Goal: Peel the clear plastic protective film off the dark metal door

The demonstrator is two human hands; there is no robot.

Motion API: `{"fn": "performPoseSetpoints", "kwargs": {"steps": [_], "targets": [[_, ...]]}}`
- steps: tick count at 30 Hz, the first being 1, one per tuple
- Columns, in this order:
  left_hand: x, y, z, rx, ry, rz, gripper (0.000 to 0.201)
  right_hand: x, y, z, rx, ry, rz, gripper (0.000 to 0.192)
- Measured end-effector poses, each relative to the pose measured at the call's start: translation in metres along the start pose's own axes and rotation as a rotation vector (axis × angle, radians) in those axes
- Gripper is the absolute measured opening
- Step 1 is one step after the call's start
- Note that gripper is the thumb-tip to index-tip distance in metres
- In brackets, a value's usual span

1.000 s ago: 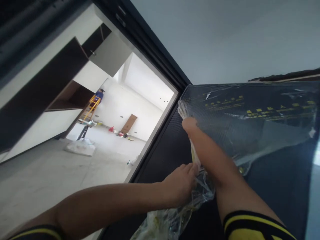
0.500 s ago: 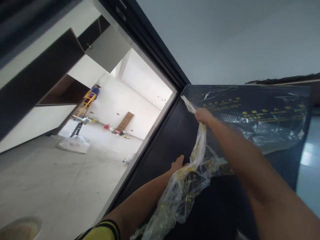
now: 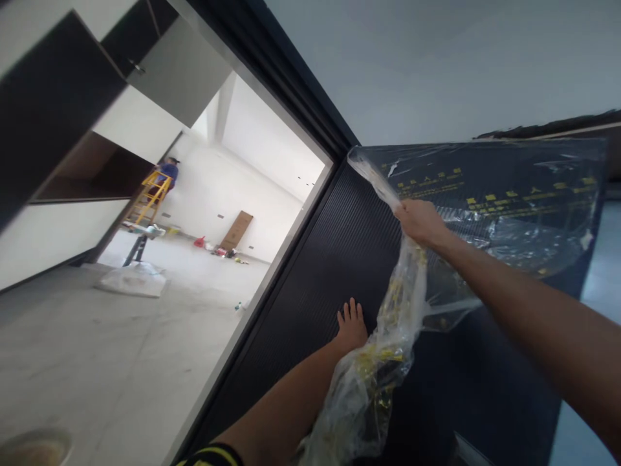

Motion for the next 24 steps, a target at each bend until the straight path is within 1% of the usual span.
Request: {"fn": "performPoseSetpoints", "kwargs": {"steps": [4,9,12,15,18,21,24], "targets": [[-0.005,-0.001,0.001,0.018,-0.013,-0.003,0.111,-0.013,-0.018,0.009,-0.004,-0.02,-0.054,0.037],[-0.003,-0.001,-0.003,0.045,-0.016,0.006,0.12,-0.019,-0.036,0.017,0.018,-0.064,-0.103,0.037],[-0.004,-0.002,-0.002,0.012,0.004,0.0,0.128,-0.02,-0.057,0.026,0.079,-0.095,-0.17,0.036],[-0.005,-0.002,0.0,-0.009,0.022,0.0,0.129,-0.021,-0.084,0.033,0.152,-0.14,-0.237,0.035],[-0.006,-0.002,0.001,-0.001,0.023,0.01,0.129,-0.024,-0.106,0.03,0.247,-0.184,-0.294,0.035],[-0.006,-0.001,-0.001,0.003,0.04,0.016,0.129,-0.027,-0.111,0.023,0.277,-0.184,-0.287,0.037],[-0.006,-0.001,-0.001,-0.001,0.048,0.012,0.129,-0.031,-0.117,0.018,0.299,-0.189,-0.341,0.038]]}}
Point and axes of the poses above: each hand's wrist, its own x-axis towards the middle knuckle, its own z-axis out of the back of the hand, y = z × x, the point moved 9 cm from there along x, towards the middle knuckle, and after that the axes turned 10 degrees about x, right-handed, at the moved point
